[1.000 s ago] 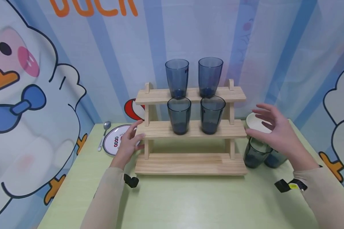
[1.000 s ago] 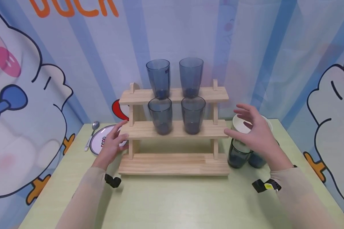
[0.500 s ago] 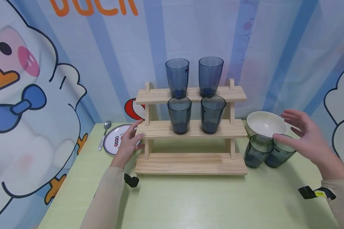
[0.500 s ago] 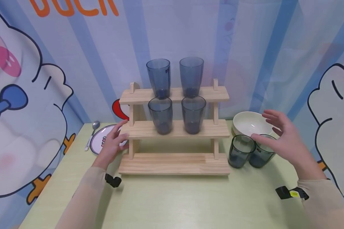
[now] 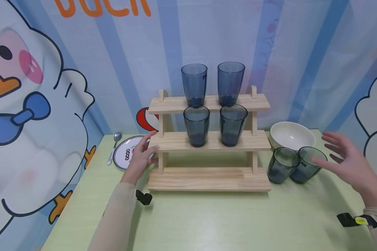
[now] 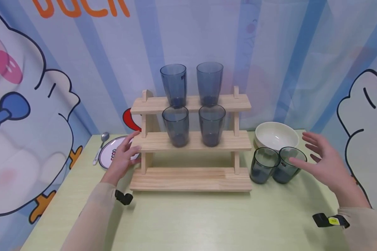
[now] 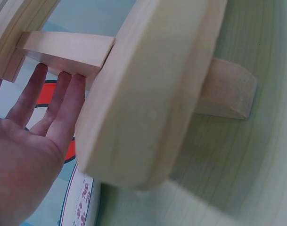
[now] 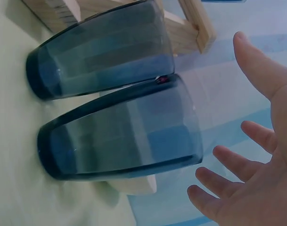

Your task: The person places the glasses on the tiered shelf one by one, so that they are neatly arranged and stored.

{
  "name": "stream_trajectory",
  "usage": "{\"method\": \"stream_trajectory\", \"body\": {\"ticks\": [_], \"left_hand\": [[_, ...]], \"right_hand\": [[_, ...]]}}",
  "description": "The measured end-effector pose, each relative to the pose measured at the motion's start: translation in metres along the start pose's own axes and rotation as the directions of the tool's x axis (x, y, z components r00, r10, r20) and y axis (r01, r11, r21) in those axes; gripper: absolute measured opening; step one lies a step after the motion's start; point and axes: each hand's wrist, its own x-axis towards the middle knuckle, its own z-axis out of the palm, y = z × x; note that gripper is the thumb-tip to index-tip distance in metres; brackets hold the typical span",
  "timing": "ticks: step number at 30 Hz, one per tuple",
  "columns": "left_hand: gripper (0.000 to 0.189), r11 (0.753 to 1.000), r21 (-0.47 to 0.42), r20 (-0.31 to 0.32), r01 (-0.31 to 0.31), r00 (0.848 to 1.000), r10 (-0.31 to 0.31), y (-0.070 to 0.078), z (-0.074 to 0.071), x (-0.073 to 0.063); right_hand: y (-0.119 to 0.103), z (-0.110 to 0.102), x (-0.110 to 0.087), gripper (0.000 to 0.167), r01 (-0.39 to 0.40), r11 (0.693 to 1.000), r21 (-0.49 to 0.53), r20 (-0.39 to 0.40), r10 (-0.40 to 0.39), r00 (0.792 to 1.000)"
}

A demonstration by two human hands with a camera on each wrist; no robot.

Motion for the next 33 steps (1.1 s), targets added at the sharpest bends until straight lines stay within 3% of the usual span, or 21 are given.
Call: {"method": "stream_trajectory", "body": {"ticks": [16, 23, 33], "left_hand": [[0.061, 1.0, 0.015, -0.009, -0.005, 1.0, 0.005, 0.001, 0.001, 0.0], [0.061, 1.0, 0.004, -0.011, -0.004, 1.0, 0.004, -0.002, 0.0, 0.001], [0.064, 1.0, 0.02, -0.012, -0.004, 1.0, 0.005, -0.001, 0.0, 0.001]], "right_hand": [[0.027, 0.015, -0.004, 0.105, -0.075, 0.996, 0.051, 0.08, 0.071, 0.994], [0.036, 0.02, -0.008, 0.099, -0.1, 0.994, 0.053, 0.13, 0.092, 0.987], [0.042, 0.027, -0.01, 0.096, -0.118, 0.993, 0.028, 0.106, 0.114, 0.988]]}}
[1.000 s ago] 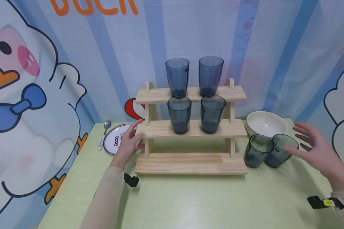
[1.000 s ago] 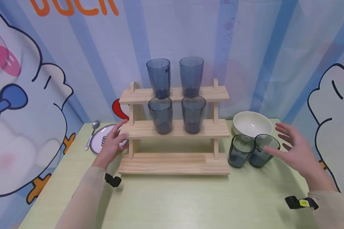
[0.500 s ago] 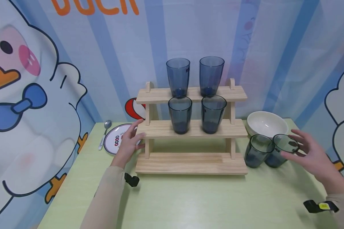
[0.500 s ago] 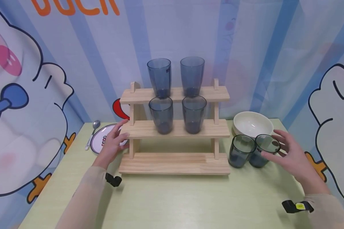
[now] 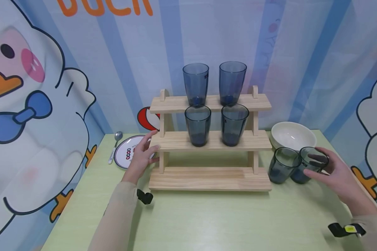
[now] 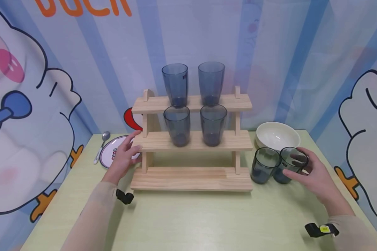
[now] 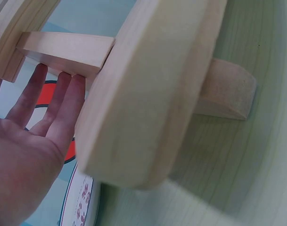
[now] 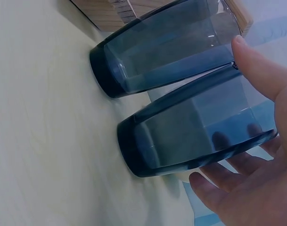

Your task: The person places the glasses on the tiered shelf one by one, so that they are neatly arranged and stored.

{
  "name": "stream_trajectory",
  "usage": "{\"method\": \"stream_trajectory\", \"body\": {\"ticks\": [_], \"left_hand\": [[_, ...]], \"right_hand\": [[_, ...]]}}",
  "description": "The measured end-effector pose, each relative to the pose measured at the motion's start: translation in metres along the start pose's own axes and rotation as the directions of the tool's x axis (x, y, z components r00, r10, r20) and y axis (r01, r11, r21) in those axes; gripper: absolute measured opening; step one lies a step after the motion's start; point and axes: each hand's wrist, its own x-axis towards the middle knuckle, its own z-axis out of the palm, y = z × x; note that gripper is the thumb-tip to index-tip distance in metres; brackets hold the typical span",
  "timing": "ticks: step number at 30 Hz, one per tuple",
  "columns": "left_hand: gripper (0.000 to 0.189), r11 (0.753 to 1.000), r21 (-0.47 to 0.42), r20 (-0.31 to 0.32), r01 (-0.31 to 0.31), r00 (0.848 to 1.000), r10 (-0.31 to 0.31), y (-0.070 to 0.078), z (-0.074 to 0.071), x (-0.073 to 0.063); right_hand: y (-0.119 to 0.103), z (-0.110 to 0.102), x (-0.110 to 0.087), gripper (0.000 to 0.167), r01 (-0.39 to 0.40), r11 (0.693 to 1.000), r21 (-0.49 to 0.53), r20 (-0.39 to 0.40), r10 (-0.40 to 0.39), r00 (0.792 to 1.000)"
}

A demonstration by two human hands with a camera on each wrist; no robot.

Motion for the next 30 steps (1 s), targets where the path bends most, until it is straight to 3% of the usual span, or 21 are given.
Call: {"method": "stream_trajectory", "body": {"ticks": [10, 22, 30], "left_hand": [[0.065, 1.0, -0.014, 0.008, -0.011, 1.0, 0.011, -0.0011, -0.0009, -0.0005], [0.064, 1.0, -0.025, 0.004, -0.008, 1.0, 0.008, 0.0006, 0.0004, -0.0022], [0.061, 0.999, -0.032, 0.008, -0.004, 1.0, 0.004, 0.0004, -0.0008, -0.0011]], "right_hand": [[0.0076, 0.0064, -0.0014, 0.086, 0.062, 0.993, 0.097, -0.05, -0.057, 0.997], [0.0063, 0.0073, -0.0023, 0.078, 0.047, 0.985, 0.165, -0.102, -0.03, 0.994], [0.0033, 0.0086, -0.0053, 0.081, 0.015, 0.988, 0.153, -0.141, 0.007, 0.99]]}}
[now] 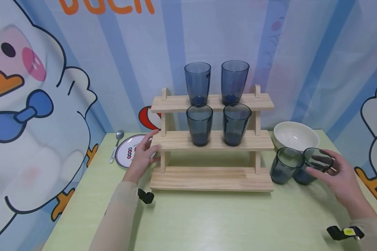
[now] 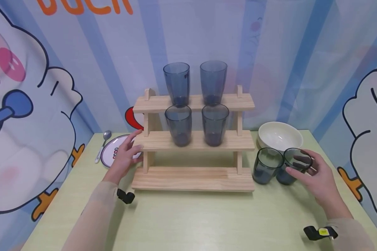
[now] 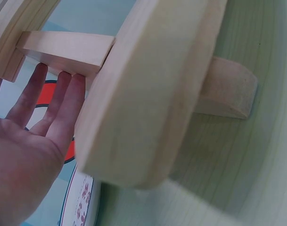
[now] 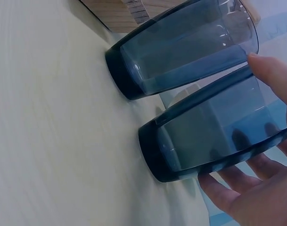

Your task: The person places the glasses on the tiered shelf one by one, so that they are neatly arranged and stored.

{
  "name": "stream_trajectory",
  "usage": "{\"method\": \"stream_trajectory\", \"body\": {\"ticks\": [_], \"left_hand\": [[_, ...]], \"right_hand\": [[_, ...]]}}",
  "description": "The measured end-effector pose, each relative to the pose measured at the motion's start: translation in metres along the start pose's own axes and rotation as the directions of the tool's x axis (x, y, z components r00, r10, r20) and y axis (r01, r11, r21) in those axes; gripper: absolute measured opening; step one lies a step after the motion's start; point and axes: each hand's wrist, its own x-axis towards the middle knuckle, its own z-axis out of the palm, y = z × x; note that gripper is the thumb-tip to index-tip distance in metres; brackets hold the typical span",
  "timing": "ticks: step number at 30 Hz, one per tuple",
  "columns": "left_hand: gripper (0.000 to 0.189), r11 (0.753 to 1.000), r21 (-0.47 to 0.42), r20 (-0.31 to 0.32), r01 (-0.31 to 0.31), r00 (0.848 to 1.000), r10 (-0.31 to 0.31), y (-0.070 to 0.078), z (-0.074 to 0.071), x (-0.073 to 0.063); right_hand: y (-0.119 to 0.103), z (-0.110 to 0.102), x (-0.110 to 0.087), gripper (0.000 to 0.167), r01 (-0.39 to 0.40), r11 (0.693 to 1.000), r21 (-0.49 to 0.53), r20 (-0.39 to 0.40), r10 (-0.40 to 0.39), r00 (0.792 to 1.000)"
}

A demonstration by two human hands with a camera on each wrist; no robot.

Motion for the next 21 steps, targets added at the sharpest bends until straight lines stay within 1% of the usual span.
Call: {"method": "stream_trajectory", "body": {"ticks": [4, 10, 18, 21], "left_hand": [[0.06, 1.0, 0.001, 0.003, 0.0, 1.0, 0.0, -0.001, 0.001, 0.0], [0.061, 1.0, 0.012, 0.001, -0.005, 1.0, 0.005, 0.0, 0.002, 0.001], [0.062, 1.0, 0.021, -0.002, 0.006, 1.0, -0.006, 0.002, 0.001, 0.001], [0.062, 1.0, 0.025, -0.003, 0.016, 1.0, -0.016, 0.003, 0.0, 0.0]], "right_hand": [[0.001, 0.0, -0.003, 0.081, -0.017, 1.0, 0.01, -0.038, 0.017, 0.999], [0.002, 0.002, -0.008, 0.086, -0.053, 0.998, -0.031, -0.135, 0.048, 0.99], [-0.01, -0.002, -0.018, 0.083, -0.056, 0.997, -0.046, -0.223, 0.045, 0.974], [-0.018, -0.004, -0.021, 0.082, -0.021, 0.999, -0.046, -0.241, 0.009, 0.97]]}}
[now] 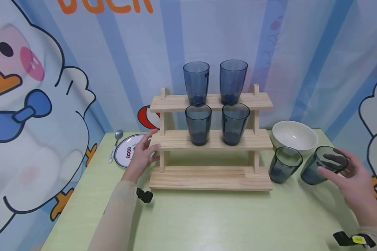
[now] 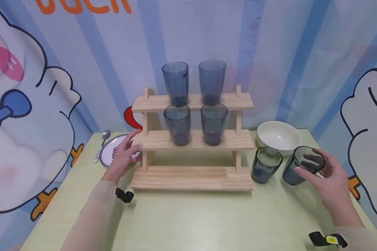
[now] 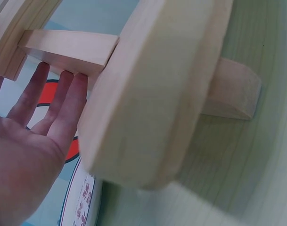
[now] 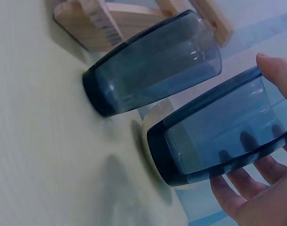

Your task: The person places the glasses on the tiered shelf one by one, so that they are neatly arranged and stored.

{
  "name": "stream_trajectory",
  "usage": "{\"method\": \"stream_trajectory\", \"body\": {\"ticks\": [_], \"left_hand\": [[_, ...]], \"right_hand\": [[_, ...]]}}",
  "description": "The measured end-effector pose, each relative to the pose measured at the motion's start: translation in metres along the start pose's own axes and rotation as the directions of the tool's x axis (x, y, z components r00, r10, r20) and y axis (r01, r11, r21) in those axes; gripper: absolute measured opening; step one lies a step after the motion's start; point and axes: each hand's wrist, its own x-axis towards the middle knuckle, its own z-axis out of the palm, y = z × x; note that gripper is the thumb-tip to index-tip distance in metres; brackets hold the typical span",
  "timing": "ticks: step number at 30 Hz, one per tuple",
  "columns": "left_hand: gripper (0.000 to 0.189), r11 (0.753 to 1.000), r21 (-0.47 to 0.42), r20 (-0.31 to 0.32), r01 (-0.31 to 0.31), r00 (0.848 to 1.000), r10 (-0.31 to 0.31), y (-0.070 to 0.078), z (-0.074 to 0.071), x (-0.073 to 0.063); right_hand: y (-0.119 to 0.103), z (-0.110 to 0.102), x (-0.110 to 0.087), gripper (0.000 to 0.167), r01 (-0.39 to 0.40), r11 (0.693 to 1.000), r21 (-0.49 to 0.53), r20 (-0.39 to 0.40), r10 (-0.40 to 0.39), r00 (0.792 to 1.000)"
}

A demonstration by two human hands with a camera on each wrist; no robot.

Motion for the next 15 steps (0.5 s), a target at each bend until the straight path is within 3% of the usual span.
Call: {"method": "stream_trajectory", "body": {"ticks": [6, 9, 15], "left_hand": [[0.061, 1.0, 0.006, -0.004, 0.008, 1.0, -0.008, 0.0, -0.001, 0.0], [0.062, 1.0, -0.007, 0.006, 0.005, 1.0, -0.005, 0.0, -0.001, 0.0], [0.063, 1.0, -0.02, 0.021, 0.006, 1.0, -0.006, 0.0, -0.001, 0.001]], "right_hand": [[-0.016, -0.006, -0.007, 0.079, 0.138, 0.99, 0.04, -0.033, -0.137, 0.99], [-0.024, -0.008, -0.011, 0.078, 0.203, 0.971, 0.125, -0.033, -0.201, 0.979], [-0.045, -0.008, -0.017, 0.076, 0.252, 0.872, 0.42, 0.011, -0.283, 0.959]]}}
